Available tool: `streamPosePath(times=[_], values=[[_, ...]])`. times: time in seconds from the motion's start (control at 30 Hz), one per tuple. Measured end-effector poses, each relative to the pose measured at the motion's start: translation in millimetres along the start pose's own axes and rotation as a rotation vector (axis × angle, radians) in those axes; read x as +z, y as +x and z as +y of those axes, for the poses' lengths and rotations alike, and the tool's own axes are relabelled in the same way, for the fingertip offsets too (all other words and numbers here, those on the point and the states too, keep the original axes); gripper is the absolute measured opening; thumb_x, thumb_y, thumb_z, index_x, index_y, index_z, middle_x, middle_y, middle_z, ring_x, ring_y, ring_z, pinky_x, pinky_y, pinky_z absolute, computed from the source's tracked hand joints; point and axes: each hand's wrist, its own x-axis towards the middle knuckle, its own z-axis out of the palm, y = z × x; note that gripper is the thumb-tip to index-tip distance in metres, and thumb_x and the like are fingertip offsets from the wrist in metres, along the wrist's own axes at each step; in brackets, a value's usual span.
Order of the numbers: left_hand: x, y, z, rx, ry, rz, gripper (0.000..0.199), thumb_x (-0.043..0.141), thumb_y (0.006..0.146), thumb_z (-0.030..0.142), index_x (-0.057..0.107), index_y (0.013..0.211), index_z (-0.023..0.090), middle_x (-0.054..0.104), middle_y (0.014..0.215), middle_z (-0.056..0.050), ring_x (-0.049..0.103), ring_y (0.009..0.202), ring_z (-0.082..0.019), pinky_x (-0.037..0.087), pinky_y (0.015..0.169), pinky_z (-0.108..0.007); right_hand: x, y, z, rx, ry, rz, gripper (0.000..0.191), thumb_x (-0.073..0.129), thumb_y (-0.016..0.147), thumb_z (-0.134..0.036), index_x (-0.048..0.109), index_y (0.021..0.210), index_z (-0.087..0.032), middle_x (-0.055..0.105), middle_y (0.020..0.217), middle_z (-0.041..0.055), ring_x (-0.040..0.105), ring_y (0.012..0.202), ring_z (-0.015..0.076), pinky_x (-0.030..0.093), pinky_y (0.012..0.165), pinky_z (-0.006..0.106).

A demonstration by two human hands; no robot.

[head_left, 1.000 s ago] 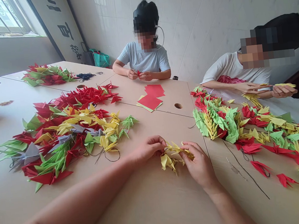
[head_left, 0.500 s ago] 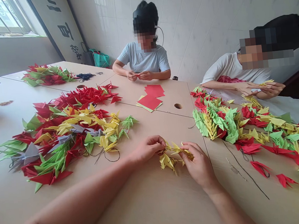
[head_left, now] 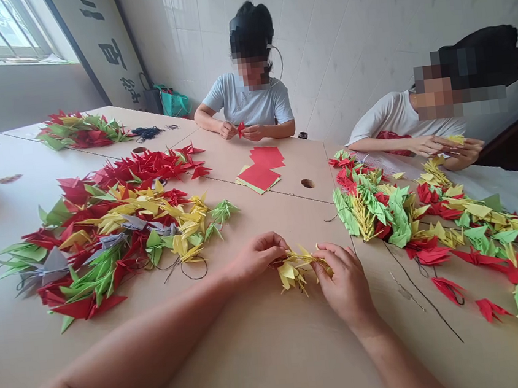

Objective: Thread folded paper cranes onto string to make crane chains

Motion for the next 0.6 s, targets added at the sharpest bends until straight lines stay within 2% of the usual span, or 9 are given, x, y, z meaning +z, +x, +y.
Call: streamPosePath(times=[0.2, 0.47, 0.6], values=[[0.9, -0.9, 1.2, -0.027, 0.011, 0.014, 0.023, 0.065, 0.071, 0.034, 0.056, 0.078, 0.014, 0.056, 0.070, 0.002, 0.052, 0.063, -0.009, 0.039, 0.063, -0.022, 1.5, -0.9, 0.1, 0.073, 0.074, -0.020, 0.013, 0.049, 0.087, -0.027, 0.061, 0.085, -0.021, 0.065, 0.097, 0.0100, 0.059, 0.092, 0.0242, 0.043, 0.082, 0.041], [-1.4, 1.1, -2.5, -0.039, -0.025, 0.012, 0.024, 0.066, 0.072, 0.035, 0.055, 0.078, 0.015, 0.056, 0.072, 0.001, 0.052, 0.062, -0.008, 0.040, 0.060, -0.022, 0.5, -0.3, 1.8, -0.003, -0.007, 0.008, 0.011, 0.050, 0.086, -0.023, 0.061, 0.086, -0.021, 0.065, 0.096, 0.0096, 0.059, 0.090, 0.0247, 0.038, 0.088, 0.046], [-1.6, 0.4, -0.7, -0.035, 0.048, 0.025, 0.029, 0.065, 0.073, 0.041, 0.055, 0.079, 0.015, 0.056, 0.072, 0.001, 0.052, 0.062, -0.008, 0.041, 0.060, -0.021, 0.0, 0.1, 0.5, 0.013, 0.018, 0.005, 0.011, 0.050, 0.086, -0.023, 0.060, 0.086, -0.020, 0.065, 0.095, 0.0097, 0.059, 0.091, 0.0246, 0.040, 0.085, 0.044]])
